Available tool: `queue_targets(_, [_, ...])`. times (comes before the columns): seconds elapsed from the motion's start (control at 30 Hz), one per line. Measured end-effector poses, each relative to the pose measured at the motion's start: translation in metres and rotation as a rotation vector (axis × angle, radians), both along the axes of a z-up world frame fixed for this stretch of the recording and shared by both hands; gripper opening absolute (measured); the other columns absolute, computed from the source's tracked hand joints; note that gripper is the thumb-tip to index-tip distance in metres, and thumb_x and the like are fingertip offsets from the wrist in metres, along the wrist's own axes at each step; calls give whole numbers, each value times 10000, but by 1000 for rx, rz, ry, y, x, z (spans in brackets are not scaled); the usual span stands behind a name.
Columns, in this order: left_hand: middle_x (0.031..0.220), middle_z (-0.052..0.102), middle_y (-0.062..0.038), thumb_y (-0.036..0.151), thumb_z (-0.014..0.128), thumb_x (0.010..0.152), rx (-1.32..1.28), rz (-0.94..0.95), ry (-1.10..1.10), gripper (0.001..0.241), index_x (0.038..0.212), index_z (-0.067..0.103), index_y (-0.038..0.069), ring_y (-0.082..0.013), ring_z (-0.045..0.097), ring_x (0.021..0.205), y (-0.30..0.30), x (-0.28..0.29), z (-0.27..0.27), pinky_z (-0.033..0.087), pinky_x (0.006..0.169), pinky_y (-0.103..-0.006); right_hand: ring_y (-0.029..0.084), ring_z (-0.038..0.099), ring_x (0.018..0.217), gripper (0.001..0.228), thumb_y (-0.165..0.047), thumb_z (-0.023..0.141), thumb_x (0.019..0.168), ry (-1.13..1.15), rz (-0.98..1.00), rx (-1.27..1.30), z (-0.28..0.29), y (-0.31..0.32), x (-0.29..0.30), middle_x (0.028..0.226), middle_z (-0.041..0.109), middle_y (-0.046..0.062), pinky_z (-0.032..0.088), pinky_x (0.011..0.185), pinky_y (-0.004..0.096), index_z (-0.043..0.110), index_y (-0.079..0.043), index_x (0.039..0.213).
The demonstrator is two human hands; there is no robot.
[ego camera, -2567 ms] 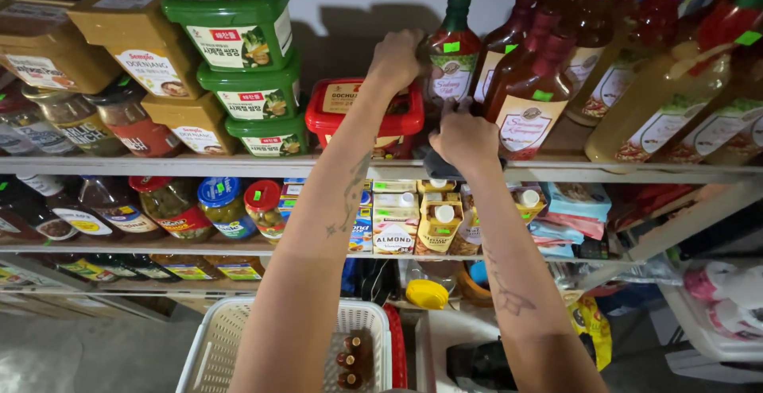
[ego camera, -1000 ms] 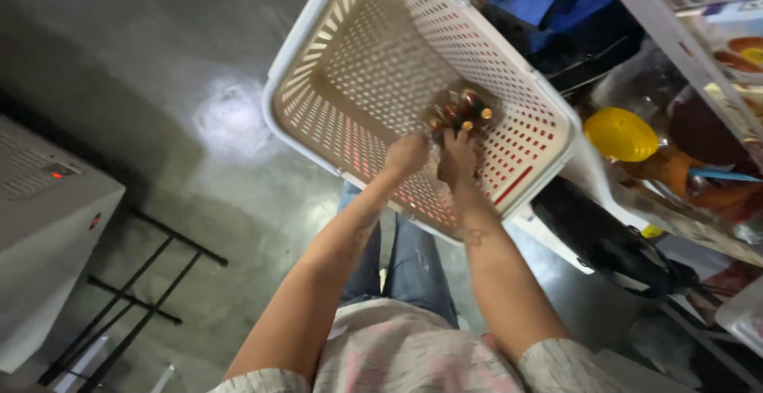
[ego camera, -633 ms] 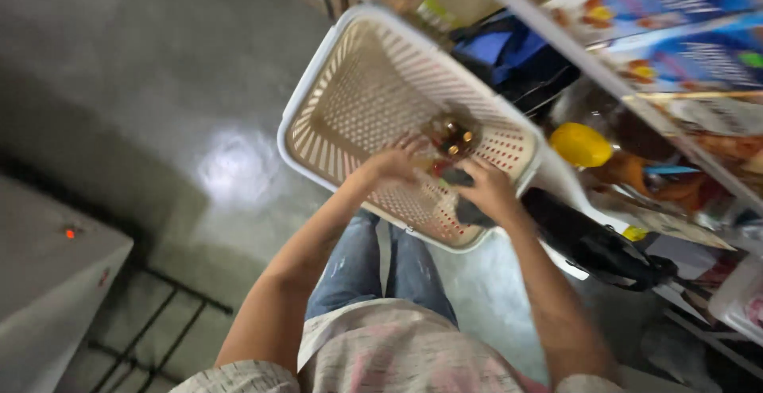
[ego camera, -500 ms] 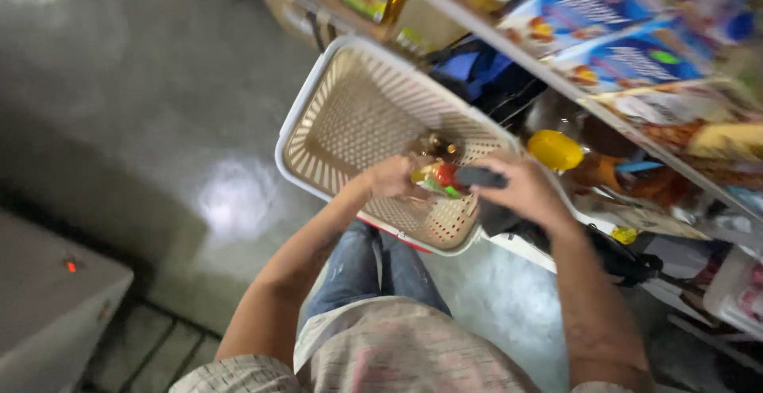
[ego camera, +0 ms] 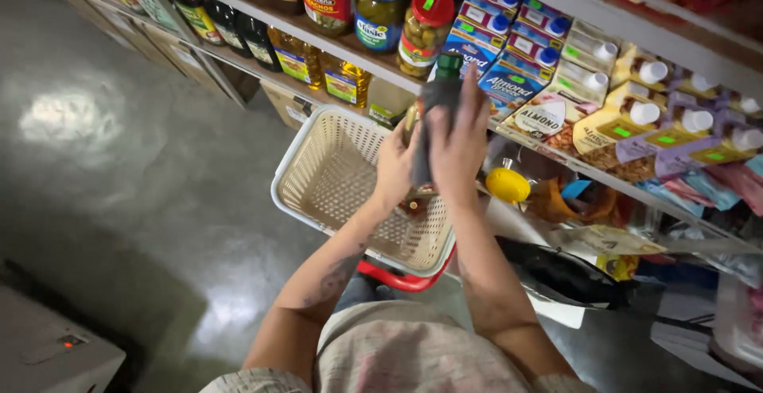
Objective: Wiping down various bottles and jars on a grocery shelf with a cloth and placing them into a basket.
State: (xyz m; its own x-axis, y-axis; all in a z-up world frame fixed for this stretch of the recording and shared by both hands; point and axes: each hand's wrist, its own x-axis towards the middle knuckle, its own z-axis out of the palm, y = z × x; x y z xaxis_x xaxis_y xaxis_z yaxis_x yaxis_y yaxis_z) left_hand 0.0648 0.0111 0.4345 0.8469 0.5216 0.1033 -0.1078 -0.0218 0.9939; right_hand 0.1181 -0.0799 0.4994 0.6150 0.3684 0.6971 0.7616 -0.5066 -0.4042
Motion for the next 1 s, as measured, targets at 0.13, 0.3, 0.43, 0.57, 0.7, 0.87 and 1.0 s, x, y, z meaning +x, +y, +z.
queue_targets(0.13, [904,737,-147,460,618,1018,-2,38,-11,459,1255,683,72,-209,669,857,-6,-6,27,536,788,-391,310,633,870,553,-577,525,998,792,-78,539,6,-10,39,989,628,163,486,747,398,602,-60,1179])
queue_targets(0.3, [766,646,-33,459,611,1020,-42,71,-98,384,996,726,93,-109,563,803,-5,2,63,506,693,-314,232,658,899,700,-735,646,860,1026,-148,882,-2,-11,19,1014,687,126,524,748,346,716,-114,1174])
queue_targets(0.43, [835,679,-177,513,568,1022,-14,64,-114,519,1036,713,14,-247,618,835,8,2,84,513,765,-429,509,177,1531,692,-524,332,1109,87,-60,155,-19,-5,-35,1659,204,279,195,1267,600,322,-49,1613])
queue_targets(0.57, [937,721,-268,441,510,1058,101,31,-115,505,1095,709,-22,-262,660,948,25,9,91,520,842,-495,496,53,1575,591,-404,363,1164,-191,-48,102,11,5,1,1698,34,254,138,1308,629,287,-96,1662])
queue_targets(0.7, [1109,739,-253,508,474,1059,-5,-36,-139,600,1215,699,-26,-344,676,1147,55,18,99,495,1008,-495,440,331,1502,830,-609,546,1044,703,-104,580,56,26,-31,1603,349,314,241,1255,518,319,-28,1591])
queue_targets(0.87, [1195,670,-284,421,378,1108,196,-91,-312,581,1210,686,-61,-394,599,1223,102,59,68,401,1123,-516,148,668,771,457,-69,940,697,918,79,857,-60,28,1,846,637,4,536,579,334,689,-101,1077])
queue_targets(1.0, [1082,561,-199,313,608,1015,391,20,-424,410,1278,537,6,-408,541,1041,92,23,130,414,986,-529,124,611,690,393,0,921,711,786,69,969,-9,56,-26,786,596,-12,481,523,300,655,-85,988])
